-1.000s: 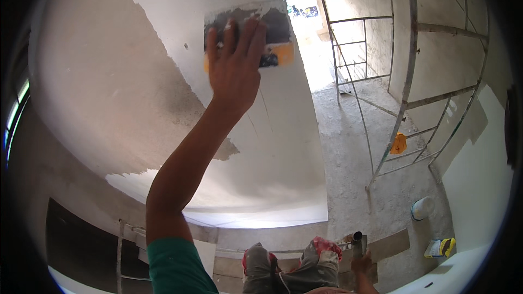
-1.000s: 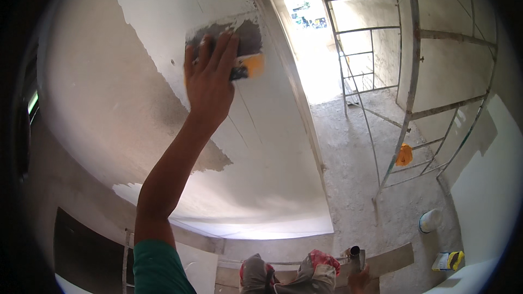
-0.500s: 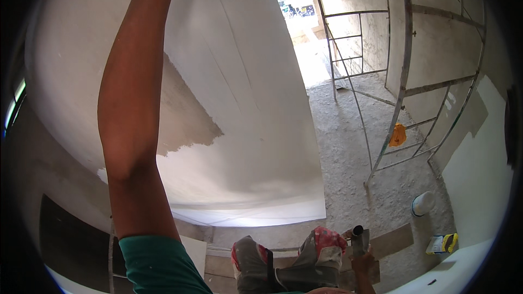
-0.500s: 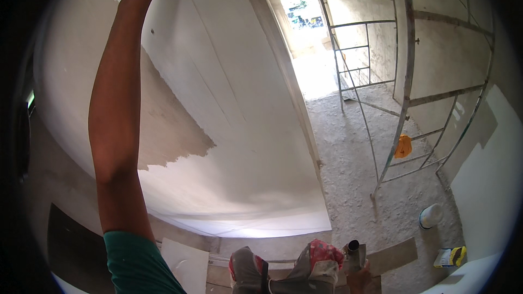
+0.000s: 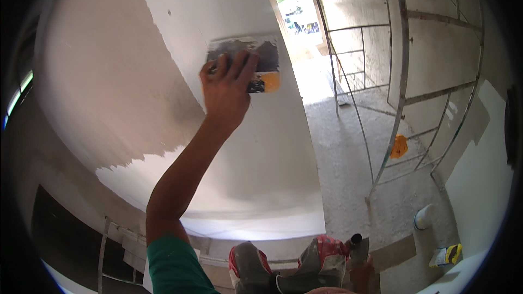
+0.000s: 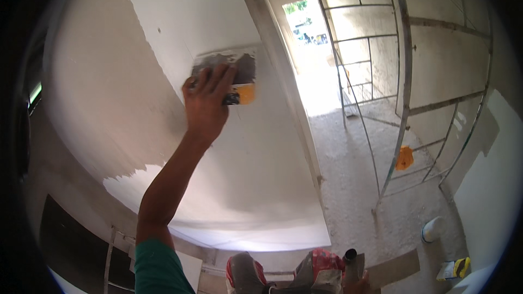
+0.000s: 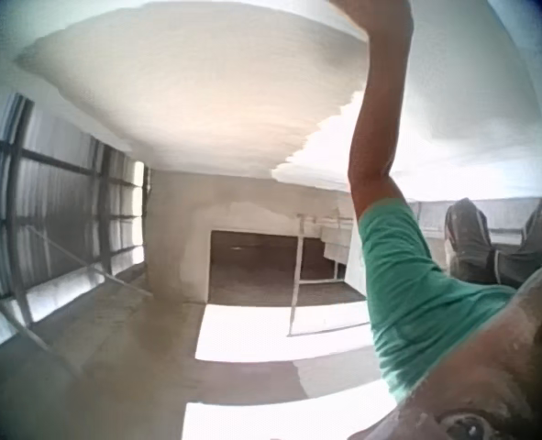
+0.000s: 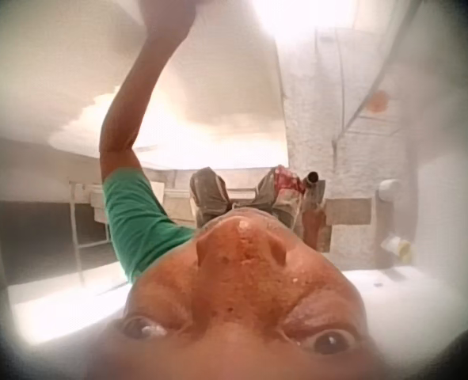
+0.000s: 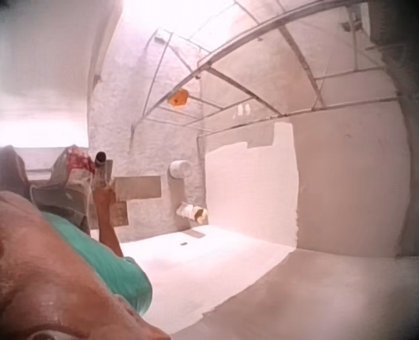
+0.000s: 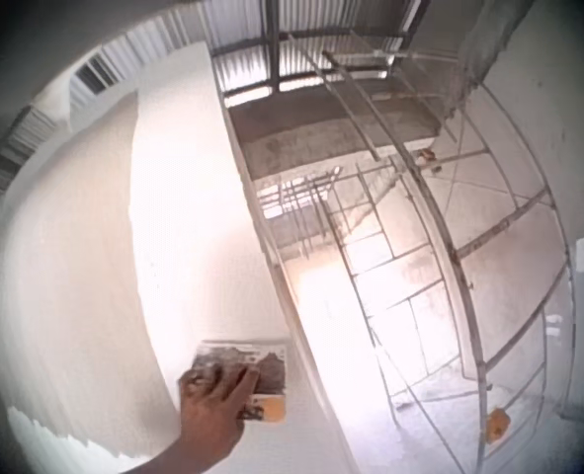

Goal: The person applies white plaster to a ceiling using a trowel and hawk. They repeatedly scoop plaster from the hawk and spread it across the ceiling surface in smooth strokes while standing on a scaffold.

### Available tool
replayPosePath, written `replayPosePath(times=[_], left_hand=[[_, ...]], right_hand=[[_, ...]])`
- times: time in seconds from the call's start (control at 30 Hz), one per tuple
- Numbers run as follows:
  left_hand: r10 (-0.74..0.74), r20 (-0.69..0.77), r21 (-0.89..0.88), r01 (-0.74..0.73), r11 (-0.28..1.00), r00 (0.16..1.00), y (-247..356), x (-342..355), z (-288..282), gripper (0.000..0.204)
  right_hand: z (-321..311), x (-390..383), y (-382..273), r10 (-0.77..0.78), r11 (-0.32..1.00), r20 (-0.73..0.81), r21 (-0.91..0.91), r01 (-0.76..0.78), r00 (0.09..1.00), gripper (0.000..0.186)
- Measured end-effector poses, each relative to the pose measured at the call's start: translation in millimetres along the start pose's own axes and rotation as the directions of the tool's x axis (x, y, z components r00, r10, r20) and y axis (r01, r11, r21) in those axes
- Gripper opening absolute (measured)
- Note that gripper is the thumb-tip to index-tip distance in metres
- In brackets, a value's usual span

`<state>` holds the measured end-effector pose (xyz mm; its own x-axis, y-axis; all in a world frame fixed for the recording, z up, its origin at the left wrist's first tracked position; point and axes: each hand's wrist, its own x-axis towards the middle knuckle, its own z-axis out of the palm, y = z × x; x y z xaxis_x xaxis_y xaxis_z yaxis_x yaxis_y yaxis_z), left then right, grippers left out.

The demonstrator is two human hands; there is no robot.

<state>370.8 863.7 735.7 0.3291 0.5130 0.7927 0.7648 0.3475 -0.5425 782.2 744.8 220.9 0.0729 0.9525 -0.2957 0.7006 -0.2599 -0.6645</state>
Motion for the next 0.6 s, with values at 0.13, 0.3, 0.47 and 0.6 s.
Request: replayPosePath(times=[0.13, 0.3, 0.47, 0.6], left_hand=[[0.038, -0.246, -0.006, -0.041, 0.999, 0.969, -64, 117, -35, 0.071], [-0.123, -0.176, 0.069, 0.137, 0.988, 0.977, -123, 234, -77, 0.051], [-0.147, -0.059, 0.008, 0.148, 0.989, 0.987, -110, 243, -66, 0.054], [-0.128, 0.003, -0.031, 0.128, 0.991, 0.992, -64, 193, -50, 0.051]], right_hand=[[-20, -22, -12, 0.048, 0.998, -0.030, -0.028, -0.049, 0.998, 0.092], [-18, -28, -17, 0.054, 0.993, 0.051, -0.109, -0.049, 0.997, 0.093], [-23, -27, -21, -0.057, 0.998, -0.024, 0.021, 0.058, 0.998, 0.088], [-16, -28, -21, -0.069, 0.997, -0.062, -0.048, 0.066, 0.996, 0.088]])
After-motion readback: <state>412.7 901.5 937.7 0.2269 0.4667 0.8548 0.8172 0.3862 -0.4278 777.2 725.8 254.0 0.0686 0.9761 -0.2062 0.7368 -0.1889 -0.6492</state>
